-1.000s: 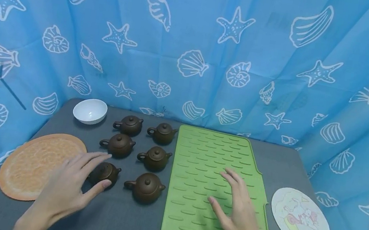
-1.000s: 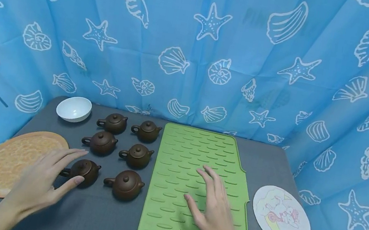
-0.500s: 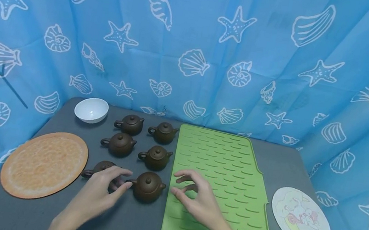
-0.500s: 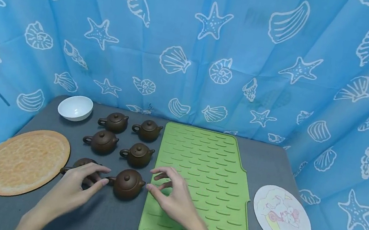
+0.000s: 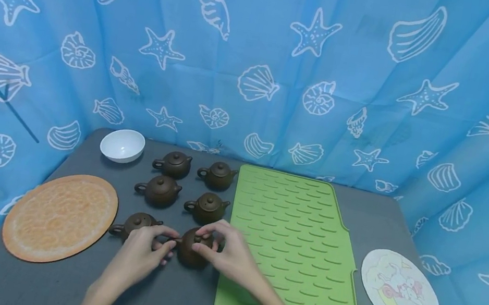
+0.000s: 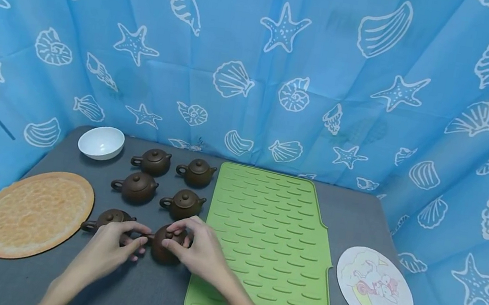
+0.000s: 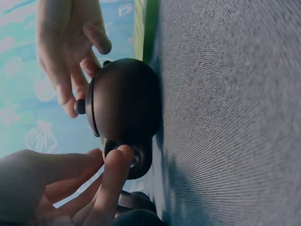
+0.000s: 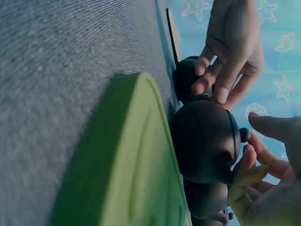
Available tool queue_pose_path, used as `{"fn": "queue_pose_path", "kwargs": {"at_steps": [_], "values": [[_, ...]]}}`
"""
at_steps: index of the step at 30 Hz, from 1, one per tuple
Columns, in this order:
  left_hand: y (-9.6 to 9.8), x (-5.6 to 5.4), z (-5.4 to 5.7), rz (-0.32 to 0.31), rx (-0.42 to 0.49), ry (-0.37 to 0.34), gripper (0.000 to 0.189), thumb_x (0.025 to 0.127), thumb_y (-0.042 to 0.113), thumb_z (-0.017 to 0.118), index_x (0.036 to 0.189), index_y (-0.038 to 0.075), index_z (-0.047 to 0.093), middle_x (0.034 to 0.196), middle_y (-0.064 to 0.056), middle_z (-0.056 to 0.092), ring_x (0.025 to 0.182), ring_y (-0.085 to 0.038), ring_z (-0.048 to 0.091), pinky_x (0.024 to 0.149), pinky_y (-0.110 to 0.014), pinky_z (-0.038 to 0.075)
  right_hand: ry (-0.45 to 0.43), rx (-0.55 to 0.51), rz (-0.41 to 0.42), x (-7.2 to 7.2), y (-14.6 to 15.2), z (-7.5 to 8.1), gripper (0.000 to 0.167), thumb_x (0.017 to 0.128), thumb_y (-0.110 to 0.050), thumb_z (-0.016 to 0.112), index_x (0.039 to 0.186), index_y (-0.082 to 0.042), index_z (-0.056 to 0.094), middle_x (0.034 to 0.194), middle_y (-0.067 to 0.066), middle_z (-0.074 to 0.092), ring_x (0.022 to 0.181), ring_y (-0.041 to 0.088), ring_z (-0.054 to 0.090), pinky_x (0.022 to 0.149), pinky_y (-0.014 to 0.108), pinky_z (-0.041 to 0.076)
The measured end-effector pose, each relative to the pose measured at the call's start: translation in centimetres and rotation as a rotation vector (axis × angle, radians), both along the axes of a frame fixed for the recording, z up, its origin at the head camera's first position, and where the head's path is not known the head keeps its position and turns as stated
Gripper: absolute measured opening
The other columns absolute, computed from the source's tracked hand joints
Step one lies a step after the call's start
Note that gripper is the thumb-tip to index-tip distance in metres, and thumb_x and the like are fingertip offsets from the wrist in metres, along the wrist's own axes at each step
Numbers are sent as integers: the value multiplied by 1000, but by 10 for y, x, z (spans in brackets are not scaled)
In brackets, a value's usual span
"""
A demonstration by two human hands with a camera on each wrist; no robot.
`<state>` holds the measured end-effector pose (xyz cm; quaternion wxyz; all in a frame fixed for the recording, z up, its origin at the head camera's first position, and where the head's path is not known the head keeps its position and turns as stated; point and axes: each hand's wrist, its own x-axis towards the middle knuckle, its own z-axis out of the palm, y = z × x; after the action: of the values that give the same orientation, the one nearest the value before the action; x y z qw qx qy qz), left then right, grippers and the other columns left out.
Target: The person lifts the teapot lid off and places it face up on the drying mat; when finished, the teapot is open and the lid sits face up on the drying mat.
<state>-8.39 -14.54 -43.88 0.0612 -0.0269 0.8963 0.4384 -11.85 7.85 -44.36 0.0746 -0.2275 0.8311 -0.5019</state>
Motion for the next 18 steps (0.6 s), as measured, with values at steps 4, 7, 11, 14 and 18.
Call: {"fn": "queue_pose_path", "kwargs": {"at_steps": [4,7,11,14,18], "values": [[0,-3,0,16,20,-7,18,99,1,76,114,9,81,110,-7,83,69,-8,75,56,-23,57,44,29,-23,-2,-5,-5,16,96,-20,84,111,-15,79,102,1,70,66,1,52,58,17,47],[1,-5,0,18,21,-14,16,99,0,76,111,9,81,110,-8,83,68,-8,75,56,-24,58,60,39,-32,-3,-7,-7,13,97,-19,83,108,-13,79,100,2,69,67,2,52,59,17,46],[0,-7,1,13,22,-26,13,99,1,75,108,9,80,106,-7,82,67,-9,75,57,-24,59,56,24,-23,-5,-6,-8,12,98,-20,83,107,-13,79,99,3,69,69,2,52,61,17,46],[0,-8,0,18,32,-36,13,99,0,75,108,9,80,104,-7,82,68,-10,75,56,-24,59,66,-31,7,-6,-2,-5,13,99,-20,81,109,-12,78,101,6,69,73,4,55,65,18,50],[0,-7,-1,25,48,-36,14,99,0,75,108,8,80,104,-7,82,67,-10,76,56,-24,60,120,-99,47,-6,9,5,14,103,-20,76,113,-11,74,110,8,69,86,9,61,75,23,57]]}}
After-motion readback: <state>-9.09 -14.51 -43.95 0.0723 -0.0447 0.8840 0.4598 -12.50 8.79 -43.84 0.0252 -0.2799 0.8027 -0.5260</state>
